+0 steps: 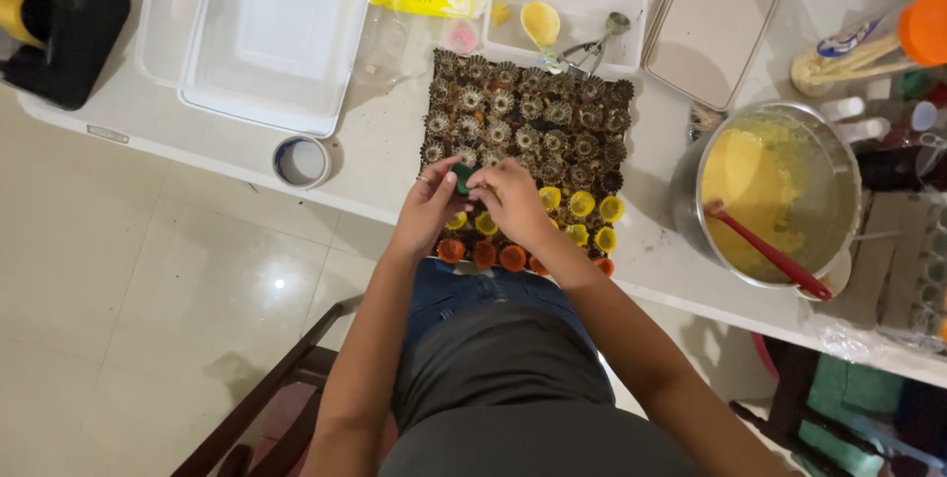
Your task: Arranging colorful cupcake liners into a baking tray.
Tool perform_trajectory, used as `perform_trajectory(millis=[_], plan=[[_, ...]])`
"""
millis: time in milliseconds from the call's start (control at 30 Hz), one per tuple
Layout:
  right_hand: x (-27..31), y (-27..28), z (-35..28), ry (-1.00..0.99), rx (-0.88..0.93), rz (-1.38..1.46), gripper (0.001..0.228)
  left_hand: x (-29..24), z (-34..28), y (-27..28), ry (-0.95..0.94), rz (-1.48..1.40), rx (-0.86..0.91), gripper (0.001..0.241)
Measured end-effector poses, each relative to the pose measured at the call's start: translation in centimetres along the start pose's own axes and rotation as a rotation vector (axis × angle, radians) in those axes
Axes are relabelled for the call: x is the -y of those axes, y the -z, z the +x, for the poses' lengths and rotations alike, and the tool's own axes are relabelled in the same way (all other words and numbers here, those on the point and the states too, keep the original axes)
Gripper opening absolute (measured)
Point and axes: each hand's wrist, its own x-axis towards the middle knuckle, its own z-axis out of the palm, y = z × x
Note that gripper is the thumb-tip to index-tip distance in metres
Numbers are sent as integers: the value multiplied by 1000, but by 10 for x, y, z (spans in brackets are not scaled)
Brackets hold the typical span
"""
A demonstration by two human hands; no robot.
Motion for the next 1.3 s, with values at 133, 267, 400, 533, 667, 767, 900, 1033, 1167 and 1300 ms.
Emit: perform_trajectory(millis=[133,267,400,533,667,767,900,1033,1167,1300], plan=[[12,2,0,-34,8,52,21,4,-1,10,29,-71,43,40],[16,0,2,2,-44,-12,32,-5,-6,10,69,-133,64,45],[20,-2,5,49,-62,13,29,-6,-5,21,72,-175,117,46],[17,-12,12,77,-11,59,21,-15,-6,35,111,-244,87,43],[25,-23,17,94,40,117,18,-35,-14,41,177,-196,74,44],[27,-32,17,109,-48,102,18,-44,-17,54,192,-225,42,45],[4,-45,2,-39,-160,-45,22,-55,-20,70,203,-256,-97,40],[-41,-76,-13,-114,-52,17,22,-29,-6,102,286,2,-214,31],[-23,-74,-7,-5,-89,-456,13,-29,-6,101,261,129,-175,26],[-27,-73,-9,-44,-76,-509,14,-32,-7,96,243,150,-171,25]])
